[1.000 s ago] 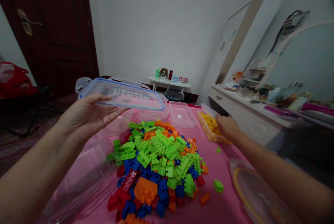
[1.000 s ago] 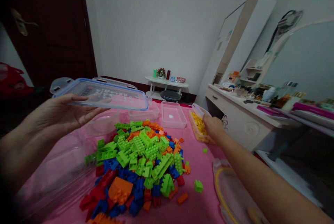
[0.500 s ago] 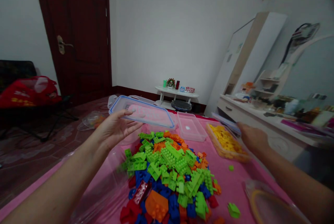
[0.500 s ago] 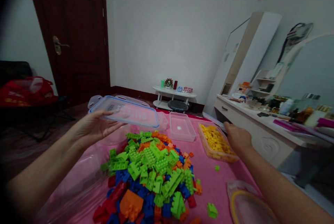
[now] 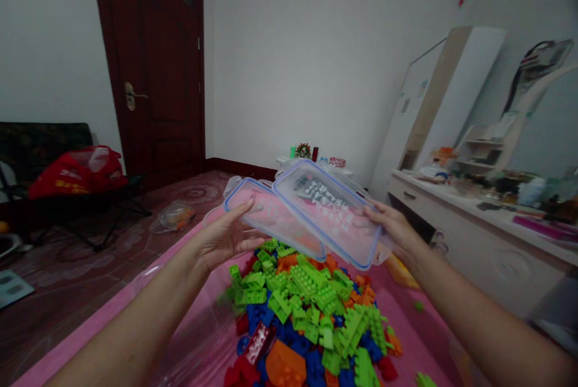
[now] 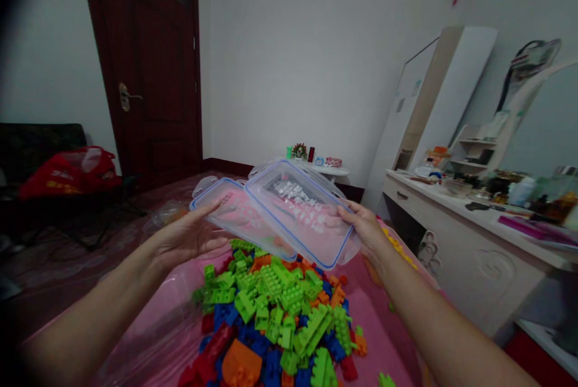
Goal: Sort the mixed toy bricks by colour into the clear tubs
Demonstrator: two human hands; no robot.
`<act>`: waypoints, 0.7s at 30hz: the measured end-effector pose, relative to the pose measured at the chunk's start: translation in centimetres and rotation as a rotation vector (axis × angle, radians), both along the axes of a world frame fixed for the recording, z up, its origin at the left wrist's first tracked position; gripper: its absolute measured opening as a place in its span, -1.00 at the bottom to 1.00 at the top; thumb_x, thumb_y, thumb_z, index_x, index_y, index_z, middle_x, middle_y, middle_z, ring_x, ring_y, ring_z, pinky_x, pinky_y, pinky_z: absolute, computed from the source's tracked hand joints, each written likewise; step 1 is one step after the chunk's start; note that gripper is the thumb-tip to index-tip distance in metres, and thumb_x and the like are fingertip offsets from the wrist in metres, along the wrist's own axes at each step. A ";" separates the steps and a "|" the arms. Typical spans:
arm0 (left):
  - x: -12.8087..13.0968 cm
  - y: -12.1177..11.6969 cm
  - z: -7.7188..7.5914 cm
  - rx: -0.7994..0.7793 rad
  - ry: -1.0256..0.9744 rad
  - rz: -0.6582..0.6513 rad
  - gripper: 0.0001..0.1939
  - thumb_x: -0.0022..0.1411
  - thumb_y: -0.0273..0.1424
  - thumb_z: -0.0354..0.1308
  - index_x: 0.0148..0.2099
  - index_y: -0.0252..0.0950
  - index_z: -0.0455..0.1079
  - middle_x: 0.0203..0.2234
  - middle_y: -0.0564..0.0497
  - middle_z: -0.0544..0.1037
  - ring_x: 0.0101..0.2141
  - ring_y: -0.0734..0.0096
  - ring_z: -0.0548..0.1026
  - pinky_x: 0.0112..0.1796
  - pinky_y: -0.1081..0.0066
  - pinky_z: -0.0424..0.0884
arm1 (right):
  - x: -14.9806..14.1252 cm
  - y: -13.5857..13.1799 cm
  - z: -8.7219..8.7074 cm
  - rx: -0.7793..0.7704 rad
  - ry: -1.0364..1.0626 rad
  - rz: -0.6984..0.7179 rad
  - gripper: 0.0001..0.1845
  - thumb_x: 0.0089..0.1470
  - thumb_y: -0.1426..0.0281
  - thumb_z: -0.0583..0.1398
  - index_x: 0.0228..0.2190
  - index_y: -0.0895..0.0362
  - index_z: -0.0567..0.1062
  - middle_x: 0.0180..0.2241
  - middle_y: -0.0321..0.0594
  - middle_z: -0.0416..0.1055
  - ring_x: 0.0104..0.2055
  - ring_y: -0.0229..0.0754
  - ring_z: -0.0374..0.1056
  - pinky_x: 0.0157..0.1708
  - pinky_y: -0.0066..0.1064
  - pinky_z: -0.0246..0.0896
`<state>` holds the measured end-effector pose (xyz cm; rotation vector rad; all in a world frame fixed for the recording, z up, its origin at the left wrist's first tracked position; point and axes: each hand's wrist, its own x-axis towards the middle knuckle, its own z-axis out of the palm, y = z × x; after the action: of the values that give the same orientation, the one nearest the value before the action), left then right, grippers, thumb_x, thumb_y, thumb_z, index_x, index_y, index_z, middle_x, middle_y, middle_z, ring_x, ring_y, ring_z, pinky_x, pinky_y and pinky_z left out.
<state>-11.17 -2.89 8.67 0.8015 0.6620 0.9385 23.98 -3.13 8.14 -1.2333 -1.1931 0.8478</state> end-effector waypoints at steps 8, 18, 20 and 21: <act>-0.3 -0.5 -0.2 0.047 -0.046 -0.129 -0.59 0.10 -0.35 0.24 0.00 -0.35 0.33 -0.31 -0.18 0.57 -0.37 0.19 0.59 -0.54 0.46 0.54 | -4.3 2.4 0.1 -0.154 -0.003 0.236 -0.63 -0.10 0.39 0.28 -0.17 0.19 0.47 -0.53 -0.29 0.49 -0.61 -0.28 0.39 -0.65 -0.54 0.24; -0.2 0.0 -0.7 0.015 0.026 0.035 -0.74 -0.04 -0.60 0.11 -0.21 -0.41 0.37 -0.53 -0.09 0.55 -0.54 0.30 0.53 -0.55 0.39 0.53 | -5.9 1.5 0.2 -0.090 -0.175 0.171 -0.50 0.02 0.02 0.15 -0.25 0.18 0.55 -0.38 -0.12 0.55 -0.34 -0.12 0.45 -0.38 -0.36 0.37; -0.2 0.1 -0.8 0.015 0.041 0.039 -0.77 -0.06 -0.59 0.11 -0.25 -0.41 0.36 -0.56 -0.08 0.53 -0.56 0.30 0.52 -0.56 0.37 0.53 | -6.5 0.9 0.2 -0.183 0.003 0.232 -0.45 0.06 -0.01 0.10 -0.26 0.22 0.53 -0.44 -0.08 0.54 -0.43 -0.13 0.46 -0.46 -0.35 0.37; -0.2 0.0 -0.8 0.017 0.049 0.052 -0.78 -0.06 -0.58 0.12 -0.27 -0.40 0.36 -0.57 -0.07 0.52 -0.58 0.31 0.51 -0.56 0.37 0.52 | -6.8 0.7 0.2 -0.185 0.061 0.231 -0.48 0.05 0.01 0.12 -0.28 0.22 0.53 -0.48 -0.09 0.54 -0.48 -0.13 0.45 -0.50 -0.36 0.37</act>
<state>-11.36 -2.85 7.89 0.8274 0.7216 0.9754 17.18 -2.39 8.37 -1.2222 -1.2449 1.1818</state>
